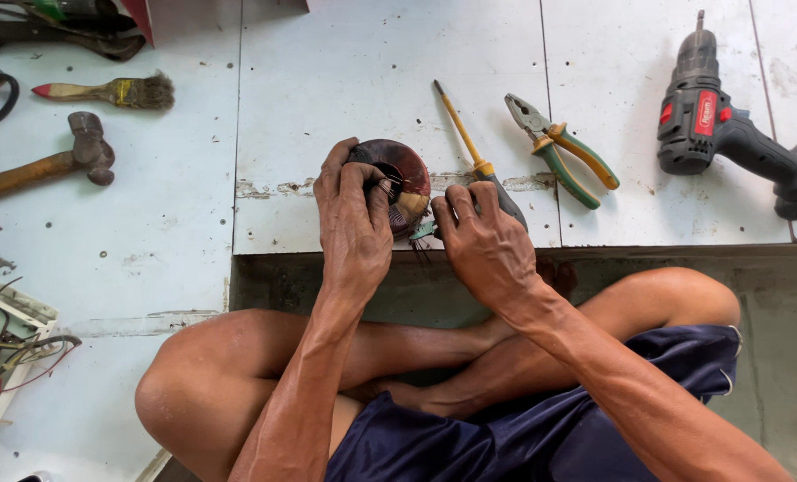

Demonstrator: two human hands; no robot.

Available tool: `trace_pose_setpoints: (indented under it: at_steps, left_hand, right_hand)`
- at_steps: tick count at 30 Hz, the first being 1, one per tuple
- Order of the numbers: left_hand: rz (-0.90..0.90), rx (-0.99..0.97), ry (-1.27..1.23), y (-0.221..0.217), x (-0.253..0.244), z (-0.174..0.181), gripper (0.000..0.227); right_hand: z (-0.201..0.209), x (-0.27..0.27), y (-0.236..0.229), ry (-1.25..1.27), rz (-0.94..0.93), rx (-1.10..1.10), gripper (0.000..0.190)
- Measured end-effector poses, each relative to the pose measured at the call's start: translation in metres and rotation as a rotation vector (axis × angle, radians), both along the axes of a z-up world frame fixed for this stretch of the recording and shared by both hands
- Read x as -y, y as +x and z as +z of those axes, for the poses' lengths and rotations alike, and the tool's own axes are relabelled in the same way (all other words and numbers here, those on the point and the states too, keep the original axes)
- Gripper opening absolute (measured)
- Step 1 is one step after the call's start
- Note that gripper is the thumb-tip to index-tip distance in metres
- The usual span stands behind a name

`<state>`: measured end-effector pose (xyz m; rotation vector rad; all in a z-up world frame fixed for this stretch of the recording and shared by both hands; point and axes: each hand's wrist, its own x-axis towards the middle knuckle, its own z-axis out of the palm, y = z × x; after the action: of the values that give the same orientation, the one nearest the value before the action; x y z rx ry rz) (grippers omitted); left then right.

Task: The person sits on the floor and uses pliers to strip and adjust wires on a copper-wound electrical coil. They repeatedly pull and trim wire ends while holding the coil steady with their other hand.

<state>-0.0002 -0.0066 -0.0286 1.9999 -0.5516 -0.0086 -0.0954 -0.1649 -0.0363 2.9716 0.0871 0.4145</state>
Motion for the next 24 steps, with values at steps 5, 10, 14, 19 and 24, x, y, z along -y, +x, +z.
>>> trace_pose_setpoints:
  at_steps: [5,10,14,19,24]
  left_hand:
    - [0.019,0.023,-0.008,0.001,0.004,-0.001,0.005]
    - [0.063,0.065,0.016,0.001,0.009,-0.006,0.007]
    - [0.062,0.070,-0.026,-0.002,0.007,-0.004,0.008]
    - [0.069,0.060,-0.035,-0.002,0.008,-0.004,0.008]
    - [0.097,0.079,-0.016,-0.001,0.009,-0.013,0.006]
  right_hand:
    - [-0.011,0.002,0.001,0.037,0.032,-0.029,0.026]
    - [-0.005,0.001,0.001,-0.018,0.043,0.016,0.019]
    - [-0.008,0.006,0.003,-0.172,0.152,0.250,0.004]
    - [0.032,-0.007,-0.002,-0.190,0.009,0.031,0.006]
    - [-0.018,0.011,0.001,-0.179,0.123,0.170,0.008]
